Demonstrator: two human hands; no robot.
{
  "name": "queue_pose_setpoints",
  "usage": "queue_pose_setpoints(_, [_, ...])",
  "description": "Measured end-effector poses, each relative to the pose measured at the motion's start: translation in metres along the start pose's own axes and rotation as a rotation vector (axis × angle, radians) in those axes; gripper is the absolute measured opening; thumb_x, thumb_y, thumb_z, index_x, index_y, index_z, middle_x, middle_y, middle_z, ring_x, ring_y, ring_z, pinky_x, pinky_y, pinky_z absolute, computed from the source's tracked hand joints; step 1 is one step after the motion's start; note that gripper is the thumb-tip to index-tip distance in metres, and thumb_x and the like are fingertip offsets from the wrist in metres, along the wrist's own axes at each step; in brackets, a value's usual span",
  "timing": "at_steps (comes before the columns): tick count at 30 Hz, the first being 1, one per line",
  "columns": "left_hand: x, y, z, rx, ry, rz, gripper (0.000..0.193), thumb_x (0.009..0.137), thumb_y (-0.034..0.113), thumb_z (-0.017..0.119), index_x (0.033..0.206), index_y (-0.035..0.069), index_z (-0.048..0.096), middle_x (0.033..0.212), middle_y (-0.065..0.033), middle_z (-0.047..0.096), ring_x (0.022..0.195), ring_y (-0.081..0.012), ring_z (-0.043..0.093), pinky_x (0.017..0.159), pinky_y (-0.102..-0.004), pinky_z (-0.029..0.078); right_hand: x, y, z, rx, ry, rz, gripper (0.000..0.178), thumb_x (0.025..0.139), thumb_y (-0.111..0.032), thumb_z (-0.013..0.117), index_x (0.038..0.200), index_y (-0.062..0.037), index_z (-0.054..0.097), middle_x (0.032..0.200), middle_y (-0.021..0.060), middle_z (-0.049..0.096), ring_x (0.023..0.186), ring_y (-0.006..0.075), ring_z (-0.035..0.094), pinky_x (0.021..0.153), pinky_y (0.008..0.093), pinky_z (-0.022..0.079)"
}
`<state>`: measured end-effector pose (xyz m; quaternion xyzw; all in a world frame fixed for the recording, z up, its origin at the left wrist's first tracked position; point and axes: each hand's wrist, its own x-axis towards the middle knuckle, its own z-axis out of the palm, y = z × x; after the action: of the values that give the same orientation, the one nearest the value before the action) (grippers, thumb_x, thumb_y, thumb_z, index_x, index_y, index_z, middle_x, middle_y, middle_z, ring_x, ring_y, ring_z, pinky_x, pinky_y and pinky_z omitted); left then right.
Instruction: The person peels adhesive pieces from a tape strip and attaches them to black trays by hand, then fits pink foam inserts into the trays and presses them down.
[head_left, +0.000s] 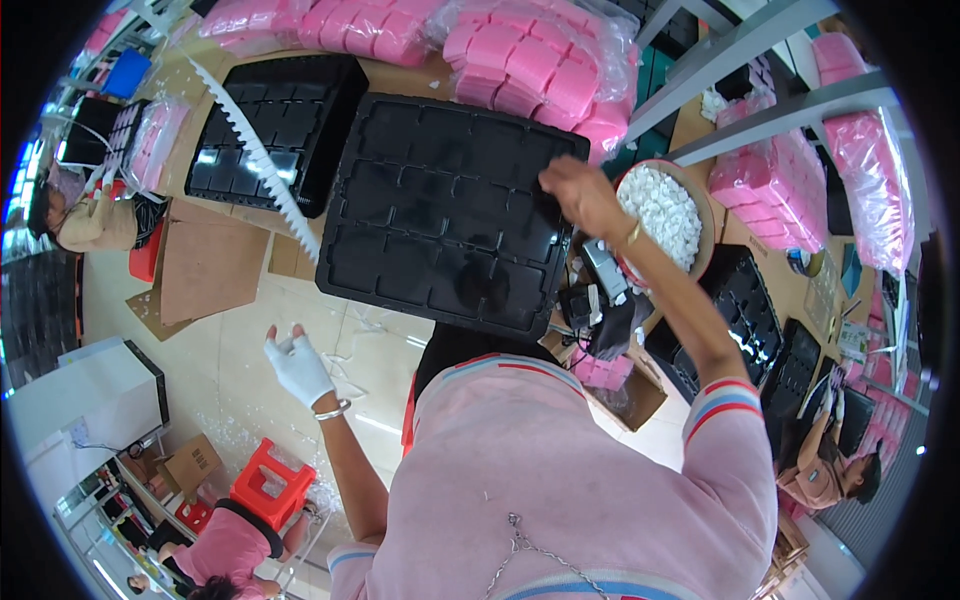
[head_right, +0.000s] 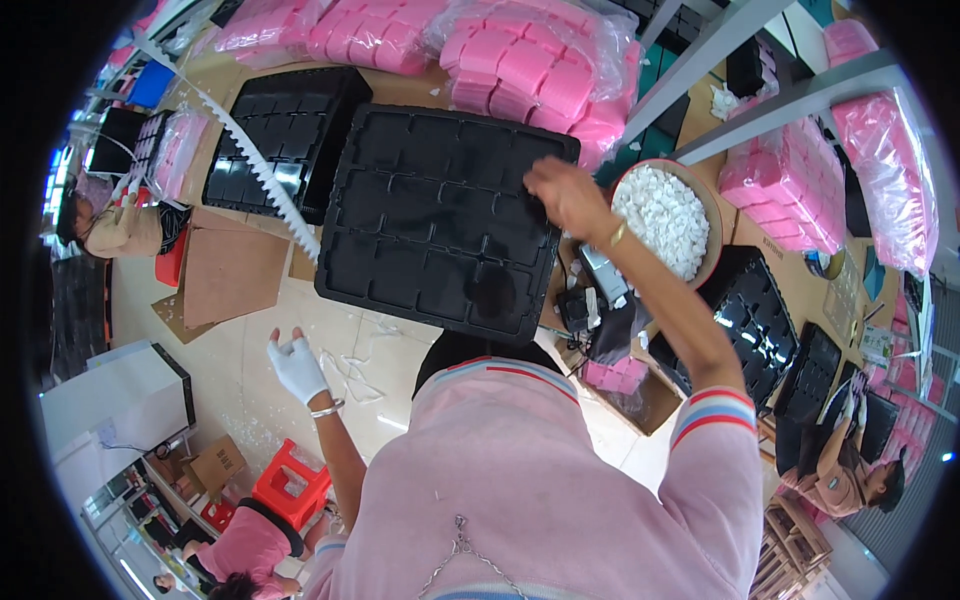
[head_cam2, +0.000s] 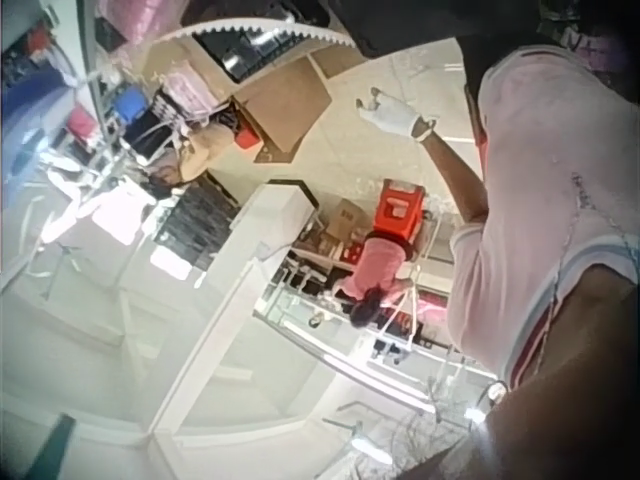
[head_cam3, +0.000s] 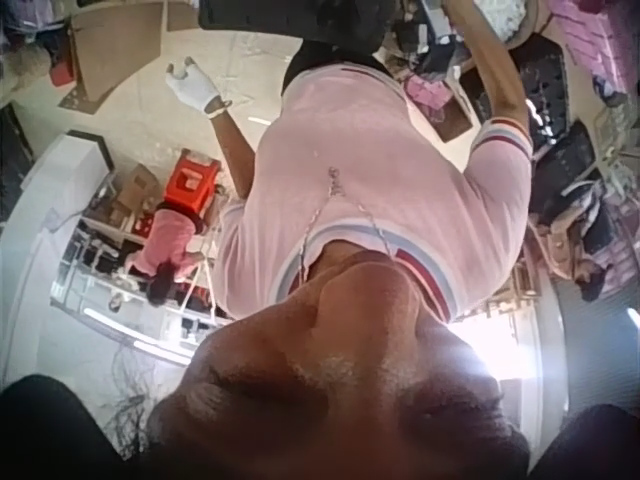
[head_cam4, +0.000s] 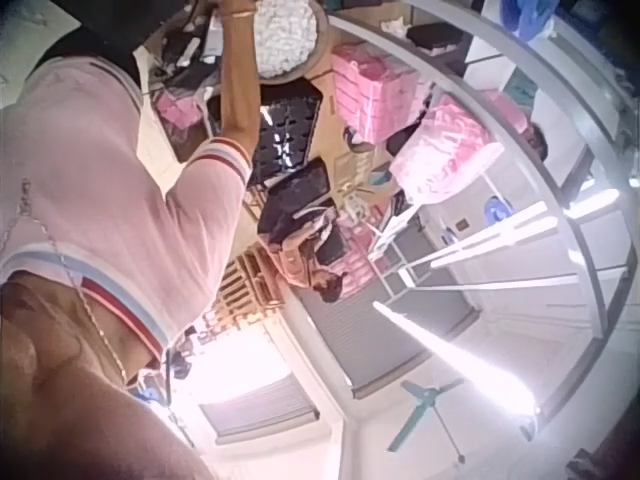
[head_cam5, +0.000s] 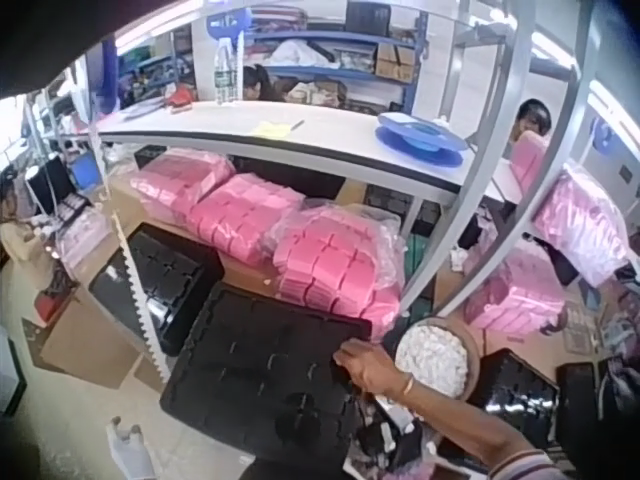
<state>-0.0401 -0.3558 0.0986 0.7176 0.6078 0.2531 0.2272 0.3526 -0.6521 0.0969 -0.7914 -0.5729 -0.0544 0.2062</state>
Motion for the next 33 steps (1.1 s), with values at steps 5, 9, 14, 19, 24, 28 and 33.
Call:
queue_pose_setpoints(5, [0.003,-0.005,-0.011,0.048,-0.019,0.092,0.036,0.093,0.01,0.066,0.128,0.005,0.06,0.091,-0.0131,0.07,0.075,-0.0214,0.065,0.072,-0.036,0.052,-0.018,-0.037,-0.033,0.155,0.115,0.112,0.011,0.081,-0.003,0.064,0.092,-0.0032,0.063,0.086,0.012,0.059,0.086,0.0334,0.062,0.072,0.0433,0.051])
queue_pose_setpoints(9, [0.0,0.024,0.012,-0.079,-0.108,0.188,0.028,0.093,0.007,0.064,0.121,0.005,0.065,0.091,-0.0119,0.07,0.075,-0.0188,0.065,0.071,-0.0343,0.052,-0.009,-0.007,-0.041,0.223,0.096,0.191,0.007,0.082,-0.002,0.064,0.088,-0.0045,0.061,0.085,0.0122,0.057,0.085,0.0344,0.061,0.071,0.0433,0.049])
queue_pose_setpoints(14, [-0.033,0.108,0.043,-0.26,-0.279,0.406,0.022,0.093,0.004,0.064,0.115,0.005,0.066,0.092,-0.009,0.067,0.075,-0.0162,0.062,0.069,-0.0308,0.05,0.015,0.03,-0.035,0.038,-0.052,0.141,0.006,0.081,-0.003,0.062,0.083,-0.0045,0.057,0.085,0.012,0.056,0.087,0.0352,0.061,0.072,0.0443,0.05])
queue_pose_setpoints(19, [-0.064,0.145,0.062,-0.256,-0.459,0.627,0.022,0.09,-0.001,0.066,0.111,0.004,0.066,0.099,-0.0076,0.063,0.078,-0.0172,0.063,0.073,-0.0294,0.051,0.032,0.045,-0.02,-0.027,-0.102,0.096,0.008,0.078,-0.003,0.063,0.084,-0.005,0.059,0.087,0.0117,0.059,0.089,0.0343,0.062,0.074,0.0444,0.051])
queue_pose_setpoints(24, [-0.07,0.138,0.07,-0.212,-0.445,0.636,0.02,0.09,-0.002,0.066,0.108,0.005,0.067,0.104,-0.0093,0.064,0.084,-0.0215,0.065,0.077,-0.0329,0.051,0.032,0.046,-0.011,-0.04,0.021,0.049,0.011,0.081,-0.004,0.067,0.088,-0.0034,0.059,0.086,0.0133,0.058,0.085,0.034,0.061,0.073,0.0426,0.051])
queue_pose_setpoints(28, [-0.067,0.124,0.069,-0.21,-0.499,0.553,0.02,0.088,0.0,0.066,0.108,0.003,0.067,0.109,-0.0131,0.065,0.098,-0.0298,0.061,0.084,-0.0382,0.049,0.029,0.044,-0.014,0.055,-0.021,0.126,0.013,0.082,-0.007,0.071,0.089,-0.0028,0.06,0.086,0.0133,0.058,0.083,0.034,0.061,0.074,0.0429,0.05])
queue_pose_setpoints(33, [-0.064,0.114,0.073,-0.151,-0.481,0.564,0.017,0.087,0.001,0.067,0.104,0.003,0.068,0.111,-0.0142,0.066,0.101,-0.0323,0.062,0.087,-0.0404,0.049,0.029,0.04,-0.014,0.109,-0.1,0.271,0.017,0.082,-0.014,0.073,0.089,-0.0045,0.06,0.085,0.0119,0.058,0.086,0.0346,0.062,0.076,0.0447,0.049])
